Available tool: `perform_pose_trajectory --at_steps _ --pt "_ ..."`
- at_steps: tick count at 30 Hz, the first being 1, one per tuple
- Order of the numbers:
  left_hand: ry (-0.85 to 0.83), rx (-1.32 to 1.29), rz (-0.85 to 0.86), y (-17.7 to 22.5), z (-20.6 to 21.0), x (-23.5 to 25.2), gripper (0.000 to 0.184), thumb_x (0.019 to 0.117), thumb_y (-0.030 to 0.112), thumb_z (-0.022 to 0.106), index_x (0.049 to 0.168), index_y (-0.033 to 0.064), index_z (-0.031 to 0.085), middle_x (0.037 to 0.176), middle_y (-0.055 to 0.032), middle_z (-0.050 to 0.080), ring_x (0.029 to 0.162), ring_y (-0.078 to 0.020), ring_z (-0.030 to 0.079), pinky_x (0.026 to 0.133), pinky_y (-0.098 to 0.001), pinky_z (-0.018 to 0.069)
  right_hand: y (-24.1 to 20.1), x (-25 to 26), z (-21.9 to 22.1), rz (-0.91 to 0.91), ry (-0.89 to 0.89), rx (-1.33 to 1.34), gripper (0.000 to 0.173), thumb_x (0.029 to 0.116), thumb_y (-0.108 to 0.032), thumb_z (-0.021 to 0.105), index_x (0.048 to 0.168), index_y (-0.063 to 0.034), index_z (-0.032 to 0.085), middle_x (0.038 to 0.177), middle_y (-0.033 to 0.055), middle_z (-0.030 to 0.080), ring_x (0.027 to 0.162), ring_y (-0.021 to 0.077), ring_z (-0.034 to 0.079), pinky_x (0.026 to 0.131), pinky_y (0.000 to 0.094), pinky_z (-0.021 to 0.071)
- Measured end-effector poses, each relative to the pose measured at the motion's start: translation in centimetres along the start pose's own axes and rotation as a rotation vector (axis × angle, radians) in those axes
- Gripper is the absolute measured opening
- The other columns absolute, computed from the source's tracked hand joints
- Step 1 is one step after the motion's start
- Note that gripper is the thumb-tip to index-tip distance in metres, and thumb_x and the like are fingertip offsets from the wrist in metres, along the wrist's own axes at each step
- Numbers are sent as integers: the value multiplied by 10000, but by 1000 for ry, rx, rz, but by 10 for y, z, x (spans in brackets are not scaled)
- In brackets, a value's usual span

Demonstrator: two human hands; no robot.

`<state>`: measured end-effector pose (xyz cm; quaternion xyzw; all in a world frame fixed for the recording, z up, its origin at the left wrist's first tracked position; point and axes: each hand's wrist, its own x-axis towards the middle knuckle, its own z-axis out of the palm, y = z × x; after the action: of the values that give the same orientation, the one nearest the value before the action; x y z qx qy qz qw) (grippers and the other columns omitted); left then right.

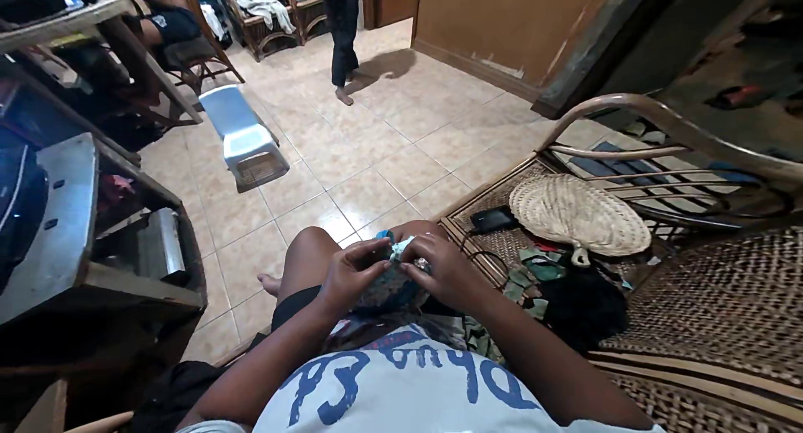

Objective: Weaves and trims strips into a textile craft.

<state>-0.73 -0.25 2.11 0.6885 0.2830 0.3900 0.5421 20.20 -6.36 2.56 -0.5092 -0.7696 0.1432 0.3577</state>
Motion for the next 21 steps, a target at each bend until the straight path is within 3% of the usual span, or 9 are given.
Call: perform_pose_trajectory --at_steps 3,9,11,16,19,21 --pt "-5 15 -2 2 -2 -1 359 892 -10 716 1246 -49 676 1179 -98 707 964 -76 695 896 -236 578 -5 -7 -11 -43 -49 20 191 957 -186 599 955 -23 699 906 99 691 910 228 661 852 404 534" --pt "-84 -42 -94 12 0 0 384 891 -16 711 1271 -40 663 1187 -83 705 965 -71 690 899 -235 571 10 -9 -8 -9 97 -146 177 952 -183 638 928 -21 704 906 123 702 894 303 689 805 522 551" --pt "-111 -72 -131 15 -2 0 411 890 -32 701 1295 -53 639 1212 -91 696 965 -70 691 895 -234 572 8 -7 -7 -12 121 -146 157 947 -156 638 941 -16 708 913 127 712 902 304 699 830 514 562" --pt "-149 -34 -117 17 -5 -2 415 871 -32 720 1282 -21 667 1235 -76 684 948 -51 682 877 -219 573 11 -7 4 -35 274 -176 90 913 -94 663 935 -20 710 850 110 709 799 270 704 757 466 578" --pt "-157 -54 -110 15 -5 -1 423 888 -25 703 1306 -34 644 1258 -92 673 978 -71 687 898 -235 574 14 -7 6 -41 323 -176 79 901 -74 674 940 -31 728 885 103 723 832 259 705 795 460 576" --pt "-148 -115 -108 12 -6 0 500 913 -12 676 1397 -49 553 1254 -105 670 968 -87 694 891 -251 579 18 -5 3 -11 254 -168 95 906 -71 671 950 -28 742 942 122 740 908 297 717 851 512 565"
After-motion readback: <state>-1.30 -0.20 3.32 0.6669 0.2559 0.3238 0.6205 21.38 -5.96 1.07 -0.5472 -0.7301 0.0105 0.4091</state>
